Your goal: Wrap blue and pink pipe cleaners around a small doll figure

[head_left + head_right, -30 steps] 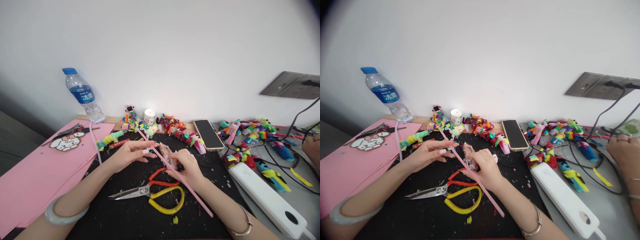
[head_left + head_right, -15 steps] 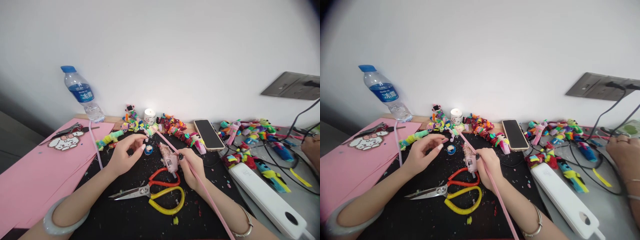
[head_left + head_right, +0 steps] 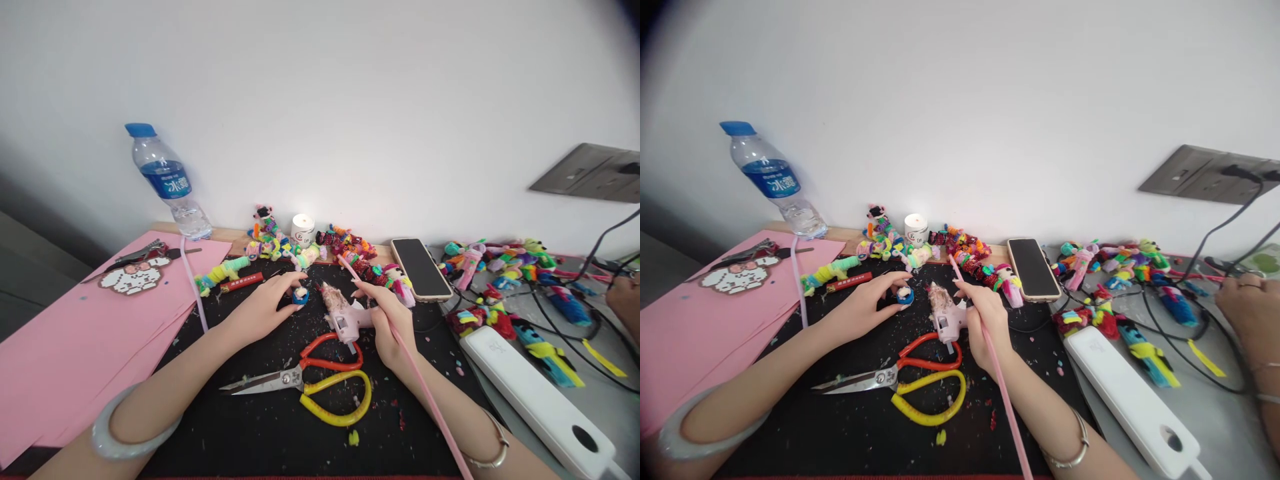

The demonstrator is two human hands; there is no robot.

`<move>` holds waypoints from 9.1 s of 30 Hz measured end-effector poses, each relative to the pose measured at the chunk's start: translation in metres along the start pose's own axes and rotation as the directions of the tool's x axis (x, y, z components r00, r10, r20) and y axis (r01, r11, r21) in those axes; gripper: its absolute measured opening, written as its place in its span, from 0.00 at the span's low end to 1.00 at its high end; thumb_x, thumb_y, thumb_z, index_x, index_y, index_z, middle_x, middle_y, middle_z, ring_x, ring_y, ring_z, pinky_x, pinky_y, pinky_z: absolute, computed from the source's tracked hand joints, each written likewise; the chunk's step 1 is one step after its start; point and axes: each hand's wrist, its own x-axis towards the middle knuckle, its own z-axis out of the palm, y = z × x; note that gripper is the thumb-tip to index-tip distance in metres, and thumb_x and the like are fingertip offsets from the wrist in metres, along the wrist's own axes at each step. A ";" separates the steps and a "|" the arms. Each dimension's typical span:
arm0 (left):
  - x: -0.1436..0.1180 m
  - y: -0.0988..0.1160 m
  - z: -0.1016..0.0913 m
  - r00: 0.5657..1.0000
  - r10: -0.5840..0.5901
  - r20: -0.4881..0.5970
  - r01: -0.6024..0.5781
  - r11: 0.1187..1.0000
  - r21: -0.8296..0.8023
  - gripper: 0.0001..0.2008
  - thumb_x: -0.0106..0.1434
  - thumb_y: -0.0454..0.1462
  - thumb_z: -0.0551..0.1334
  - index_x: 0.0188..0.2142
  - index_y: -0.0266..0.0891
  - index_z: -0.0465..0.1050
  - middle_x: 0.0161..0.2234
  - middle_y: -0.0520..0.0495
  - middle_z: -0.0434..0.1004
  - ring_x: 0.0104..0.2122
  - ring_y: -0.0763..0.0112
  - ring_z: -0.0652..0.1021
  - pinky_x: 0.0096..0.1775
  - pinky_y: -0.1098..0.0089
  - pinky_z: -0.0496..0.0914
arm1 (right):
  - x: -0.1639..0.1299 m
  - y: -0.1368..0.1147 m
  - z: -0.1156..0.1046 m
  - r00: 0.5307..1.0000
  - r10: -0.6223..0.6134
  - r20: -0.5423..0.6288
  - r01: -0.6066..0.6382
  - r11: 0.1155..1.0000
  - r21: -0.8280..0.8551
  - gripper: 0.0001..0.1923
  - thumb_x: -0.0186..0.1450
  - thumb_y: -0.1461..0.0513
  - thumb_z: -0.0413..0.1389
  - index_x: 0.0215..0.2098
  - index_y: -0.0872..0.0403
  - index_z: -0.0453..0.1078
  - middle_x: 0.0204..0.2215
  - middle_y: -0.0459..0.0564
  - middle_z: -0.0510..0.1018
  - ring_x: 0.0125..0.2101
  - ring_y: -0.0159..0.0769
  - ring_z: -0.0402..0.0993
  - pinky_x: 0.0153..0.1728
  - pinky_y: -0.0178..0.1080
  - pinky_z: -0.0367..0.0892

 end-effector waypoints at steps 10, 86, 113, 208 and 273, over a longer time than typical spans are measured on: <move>0.003 0.001 -0.018 0.949 -0.082 -0.304 0.086 0.996 -0.002 0.17 0.63 0.42 0.51 0.48 0.38 0.66 0.43 0.42 0.73 0.38 0.64 0.73 0.44 0.62 0.66 | 0.002 -0.001 -0.001 1.000 -0.013 0.006 0.013 0.998 -0.067 0.15 0.60 0.68 0.44 0.40 0.55 0.69 0.34 0.51 0.75 0.37 0.39 0.71 0.40 0.43 0.63; 0.004 0.003 -0.007 0.923 -0.175 -0.343 0.178 0.984 -0.022 0.13 0.56 0.40 0.61 0.41 0.40 0.68 0.33 0.49 0.72 0.25 0.72 0.69 0.31 0.70 0.65 | 0.001 -0.004 0.000 0.984 -0.180 0.008 0.180 0.984 -0.009 0.19 0.63 0.67 0.46 0.52 0.53 0.66 0.44 0.53 0.74 0.44 0.41 0.69 0.45 0.46 0.64; -0.001 0.027 -0.008 0.930 -0.248 -0.271 0.022 0.774 -0.633 0.10 0.61 0.39 0.58 0.26 0.36 0.69 0.23 0.51 0.71 0.20 0.77 0.70 0.26 0.73 0.65 | 0.000 -0.017 0.007 0.878 -0.413 0.244 0.415 0.909 0.045 0.19 0.63 0.67 0.52 0.52 0.52 0.65 0.43 0.52 0.77 0.41 0.36 0.72 0.40 0.40 0.67; -0.011 0.021 0.010 0.812 0.550 -0.197 -0.474 0.818 0.326 0.07 0.61 0.38 0.59 0.36 0.37 0.71 0.31 0.48 0.79 0.30 0.73 0.78 0.35 0.75 0.69 | -0.013 -0.030 0.011 0.969 -0.197 0.149 0.205 0.978 -0.037 0.12 0.62 0.65 0.49 0.21 0.54 0.63 0.16 0.43 0.66 0.18 0.27 0.61 0.22 0.31 0.58; -0.010 0.038 0.012 0.996 -0.001 -0.093 -0.047 0.861 -0.507 0.07 0.56 0.37 0.63 0.33 0.35 0.75 0.25 0.49 0.77 0.17 0.79 0.72 0.22 0.76 0.67 | -0.014 -0.025 0.010 0.981 -0.164 0.102 0.170 0.984 -0.048 0.07 0.63 0.66 0.49 0.28 0.54 0.66 0.22 0.46 0.74 0.22 0.30 0.69 0.26 0.32 0.63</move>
